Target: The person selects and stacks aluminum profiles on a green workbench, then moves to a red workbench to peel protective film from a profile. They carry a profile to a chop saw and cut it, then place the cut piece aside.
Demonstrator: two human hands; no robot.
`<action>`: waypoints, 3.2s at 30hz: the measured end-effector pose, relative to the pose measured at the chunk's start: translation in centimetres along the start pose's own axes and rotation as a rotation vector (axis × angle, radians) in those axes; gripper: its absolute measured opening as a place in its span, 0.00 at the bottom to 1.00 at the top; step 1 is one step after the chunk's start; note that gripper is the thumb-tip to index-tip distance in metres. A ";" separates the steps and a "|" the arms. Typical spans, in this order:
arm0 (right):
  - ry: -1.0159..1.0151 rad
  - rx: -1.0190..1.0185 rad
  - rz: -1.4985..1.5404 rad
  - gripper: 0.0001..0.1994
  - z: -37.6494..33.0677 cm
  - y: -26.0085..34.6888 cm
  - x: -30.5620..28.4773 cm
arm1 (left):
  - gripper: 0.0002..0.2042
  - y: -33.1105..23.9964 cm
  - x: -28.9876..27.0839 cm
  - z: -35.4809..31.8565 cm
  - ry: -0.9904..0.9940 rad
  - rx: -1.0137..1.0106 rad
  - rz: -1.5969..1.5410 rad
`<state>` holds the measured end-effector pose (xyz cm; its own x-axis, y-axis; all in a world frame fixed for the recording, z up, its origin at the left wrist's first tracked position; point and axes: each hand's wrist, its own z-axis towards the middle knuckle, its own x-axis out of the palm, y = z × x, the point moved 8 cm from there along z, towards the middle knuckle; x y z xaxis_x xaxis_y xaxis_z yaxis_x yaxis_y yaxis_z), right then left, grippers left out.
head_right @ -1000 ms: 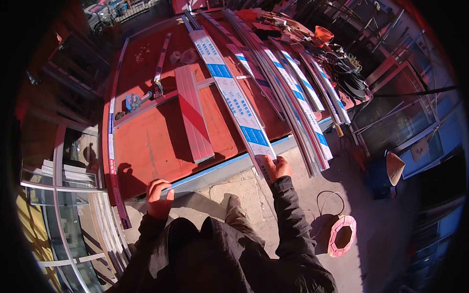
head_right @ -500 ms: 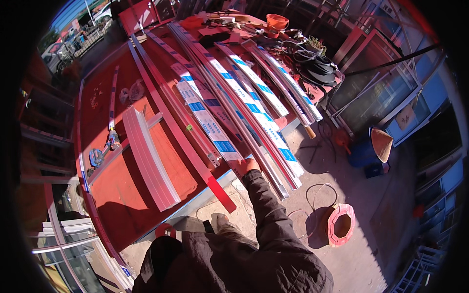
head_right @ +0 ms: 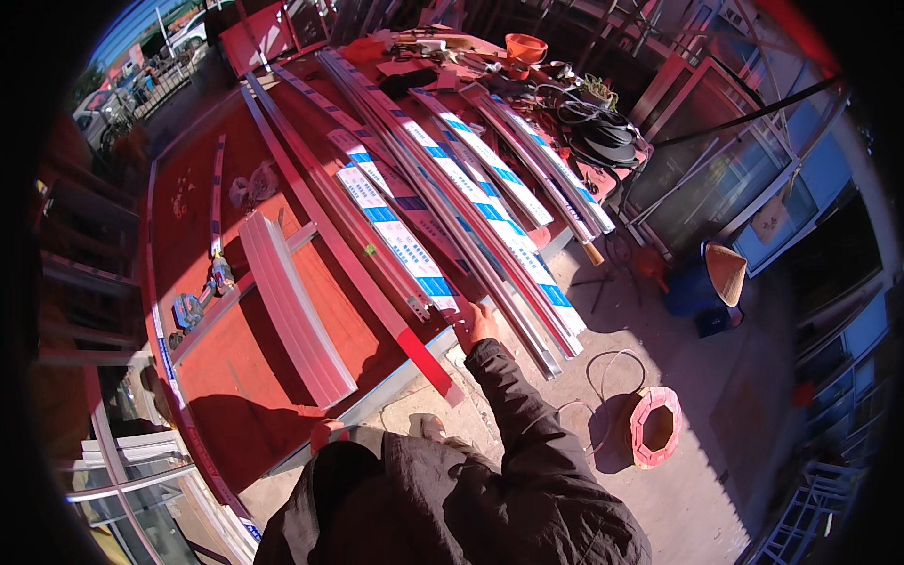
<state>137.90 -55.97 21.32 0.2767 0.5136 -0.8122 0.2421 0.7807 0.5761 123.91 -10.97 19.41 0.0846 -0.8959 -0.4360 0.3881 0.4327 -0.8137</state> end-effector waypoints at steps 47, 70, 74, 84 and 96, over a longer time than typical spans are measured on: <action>0.176 -0.313 -0.195 0.21 33.2 -27.8 -36.4 | 0.30 -27.0 40.3 15.9 0.073 -0.211 0.156; 0.159 -0.409 -0.485 0.17 88.8 -29.1 -14.2 | 0.35 -26.8 46.7 21.0 -0.234 -1.027 0.726; 0.513 -0.115 -0.024 0.27 94.5 -36.0 -12.9 | 0.34 -27.9 46.0 22.7 -0.258 -1.042 0.756; 0.153 -0.043 0.577 0.21 76.6 -25.9 -25.7 | 0.27 -33.2 43.8 11.8 -0.545 -1.047 0.674; 1.099 -0.390 1.372 0.16 23.3 -3.0 -27.2 | 0.21 -37.9 42.6 -29.4 -0.922 -1.284 0.374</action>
<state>151.33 -80.57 43.85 -0.6479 0.6487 0.3993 0.1403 -0.4136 0.8996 85.81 -62.60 20.32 0.6679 -0.2755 -0.6914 -0.7192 -0.0001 -0.6948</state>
